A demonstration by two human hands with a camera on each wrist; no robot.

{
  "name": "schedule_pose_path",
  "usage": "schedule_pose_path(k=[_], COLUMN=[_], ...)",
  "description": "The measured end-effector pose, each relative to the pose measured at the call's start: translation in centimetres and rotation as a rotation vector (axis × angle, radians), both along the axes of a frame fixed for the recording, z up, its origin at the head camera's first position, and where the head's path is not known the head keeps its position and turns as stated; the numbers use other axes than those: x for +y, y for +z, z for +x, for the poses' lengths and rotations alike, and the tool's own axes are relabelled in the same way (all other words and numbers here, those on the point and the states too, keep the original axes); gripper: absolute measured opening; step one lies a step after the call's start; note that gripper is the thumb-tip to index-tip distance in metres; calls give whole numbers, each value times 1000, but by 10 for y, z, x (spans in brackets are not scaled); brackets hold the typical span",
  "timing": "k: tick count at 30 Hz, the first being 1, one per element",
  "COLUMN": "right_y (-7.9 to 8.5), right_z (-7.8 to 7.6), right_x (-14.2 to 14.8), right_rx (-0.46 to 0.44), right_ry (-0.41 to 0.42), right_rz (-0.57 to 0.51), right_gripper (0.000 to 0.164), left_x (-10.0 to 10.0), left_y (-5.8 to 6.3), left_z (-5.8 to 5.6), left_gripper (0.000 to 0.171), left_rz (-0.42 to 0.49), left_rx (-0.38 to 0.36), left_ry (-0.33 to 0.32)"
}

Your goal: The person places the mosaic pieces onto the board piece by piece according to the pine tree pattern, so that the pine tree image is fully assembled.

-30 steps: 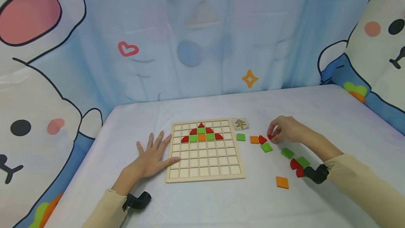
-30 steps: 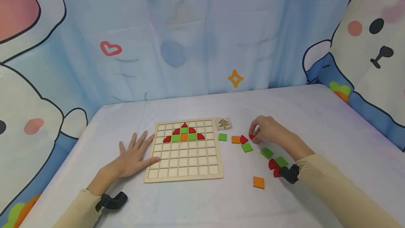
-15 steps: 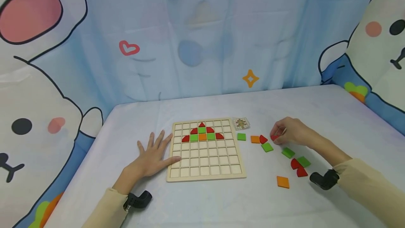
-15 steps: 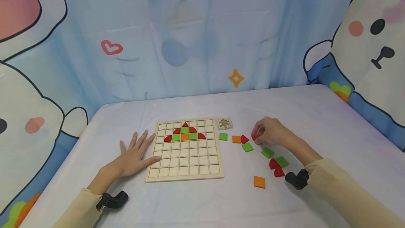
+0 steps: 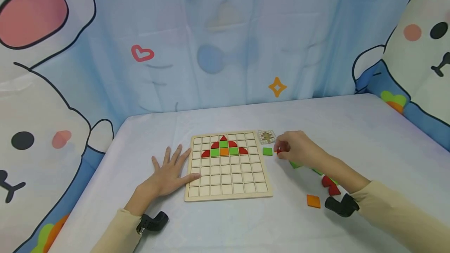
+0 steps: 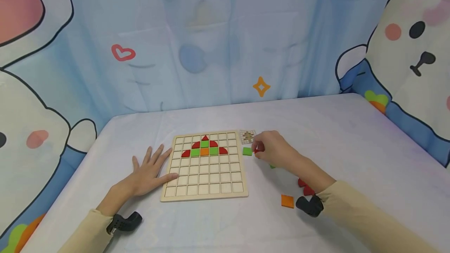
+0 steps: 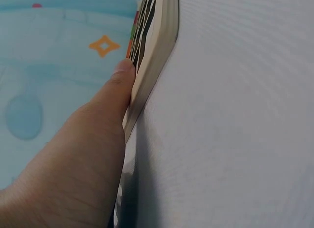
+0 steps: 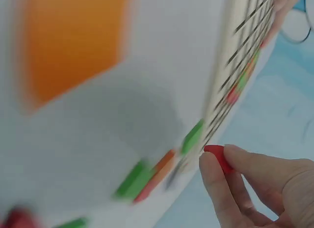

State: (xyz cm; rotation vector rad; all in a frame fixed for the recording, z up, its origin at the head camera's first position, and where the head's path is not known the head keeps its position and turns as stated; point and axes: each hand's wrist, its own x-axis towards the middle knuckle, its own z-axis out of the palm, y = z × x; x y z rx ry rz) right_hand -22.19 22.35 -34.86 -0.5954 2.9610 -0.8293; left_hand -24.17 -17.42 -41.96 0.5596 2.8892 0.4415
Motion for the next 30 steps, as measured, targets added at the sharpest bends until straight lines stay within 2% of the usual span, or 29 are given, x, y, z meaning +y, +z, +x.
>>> schedule_pose_path(k=[7,14,18,30], right_y=[2,-3,-6,-16], right_z=[-7,-18,-23,-39], right_x=[-50,-86,-100,-135], right_rx=[65,27,10,-57], right_ry=[149,230,248,227], right_rz=[-104,-159,-187,-203], right_gripper=[21,13,9,12], left_x=[0,-1,-1,-1], left_y=[1,-1,-2,-1], left_z=[0,0,0,0], left_gripper=[98,98,98,97], left_rz=[10,9,8,9], left_rx=[1,3,2,-1], left_ry=[-1,5,4,8])
